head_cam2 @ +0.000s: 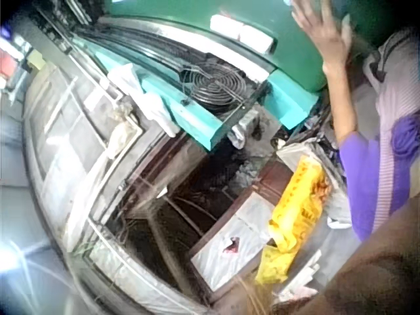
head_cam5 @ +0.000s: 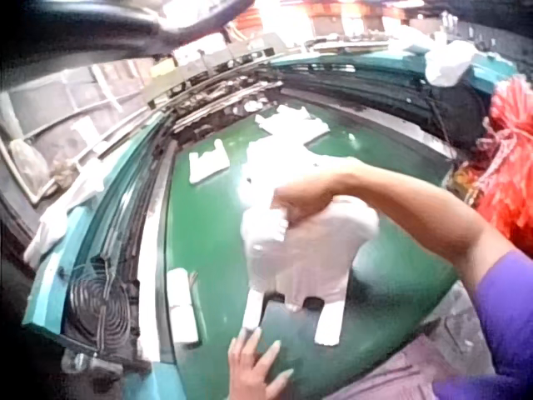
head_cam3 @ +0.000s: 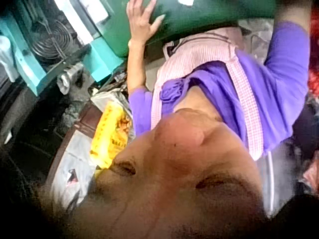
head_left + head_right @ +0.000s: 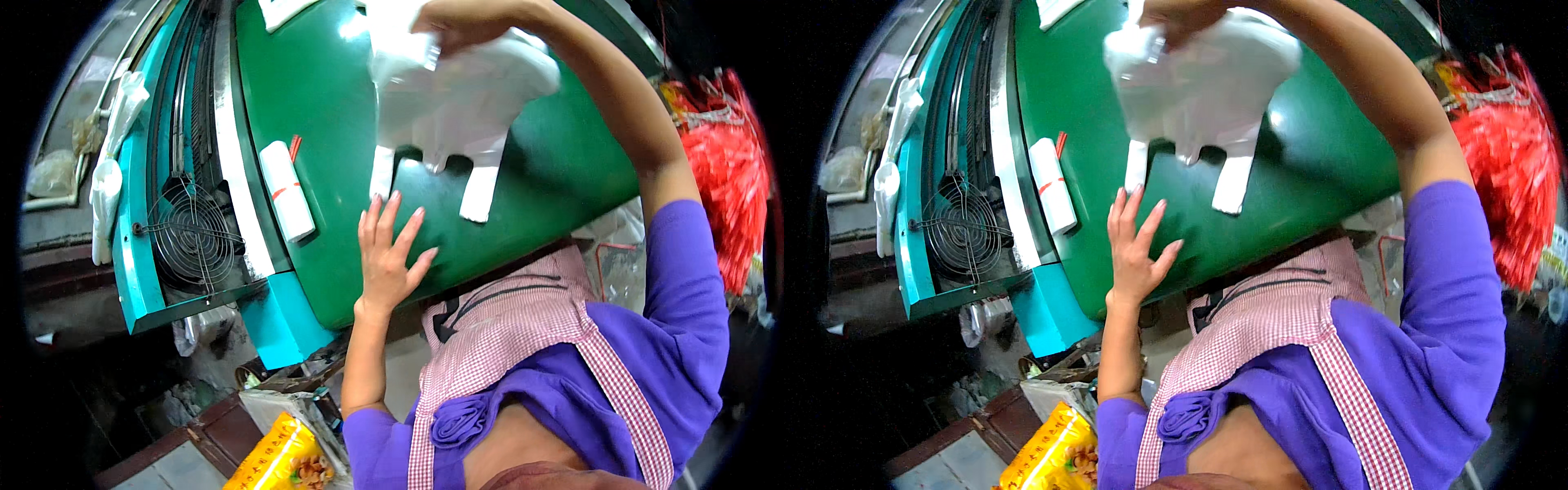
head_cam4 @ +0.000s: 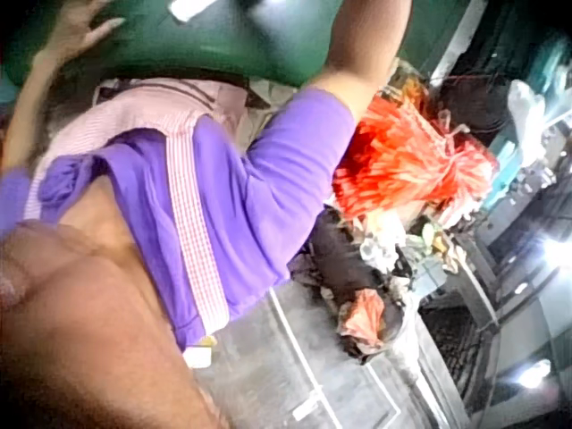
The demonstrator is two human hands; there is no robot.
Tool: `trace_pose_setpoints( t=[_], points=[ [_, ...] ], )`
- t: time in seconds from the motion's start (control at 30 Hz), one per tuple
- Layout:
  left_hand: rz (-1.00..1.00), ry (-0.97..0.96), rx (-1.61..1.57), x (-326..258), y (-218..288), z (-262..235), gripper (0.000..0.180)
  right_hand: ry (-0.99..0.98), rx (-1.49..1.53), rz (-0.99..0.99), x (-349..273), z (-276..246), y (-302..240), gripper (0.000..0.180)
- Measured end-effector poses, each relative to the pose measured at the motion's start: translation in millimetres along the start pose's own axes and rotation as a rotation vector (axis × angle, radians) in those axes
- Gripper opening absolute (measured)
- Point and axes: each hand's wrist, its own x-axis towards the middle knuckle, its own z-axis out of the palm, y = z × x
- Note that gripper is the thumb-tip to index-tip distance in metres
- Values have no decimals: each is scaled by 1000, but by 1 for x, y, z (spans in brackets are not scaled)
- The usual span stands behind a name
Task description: The person folds white plastic sheets on a green table and ties them with red string. They then walk to a large industrial machine, remove a plastic-wrapped roll, and load it onto the machine's spindle.
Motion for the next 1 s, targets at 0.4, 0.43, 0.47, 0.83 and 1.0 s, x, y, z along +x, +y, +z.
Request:
trace_pose_setpoints(
  t=[0.4, 0.43, 0.47, 0.83, 1.0],
  points=[
    [-124, -101, -153, -26, -4, 25, 44, 295, -42, -3, -6, 196, -111, 55],
    [-100, -90, -162, -29, -3, 23, 42, 244, -94, 29, -17, 219, -115, 58],
    [-71, -82, -173, -31, -1, 22, 39, 381, -213, -2, -29, 239, -116, 56],
    [-88, -422, 82, -85, 18, 18, 69, -20, 19, 76, -140, 213, -157, 71],
    [47, -202, 21, -75, 13, 26, 43, 162, -44, 199, -165, 239, -141, 63]
  ],
)
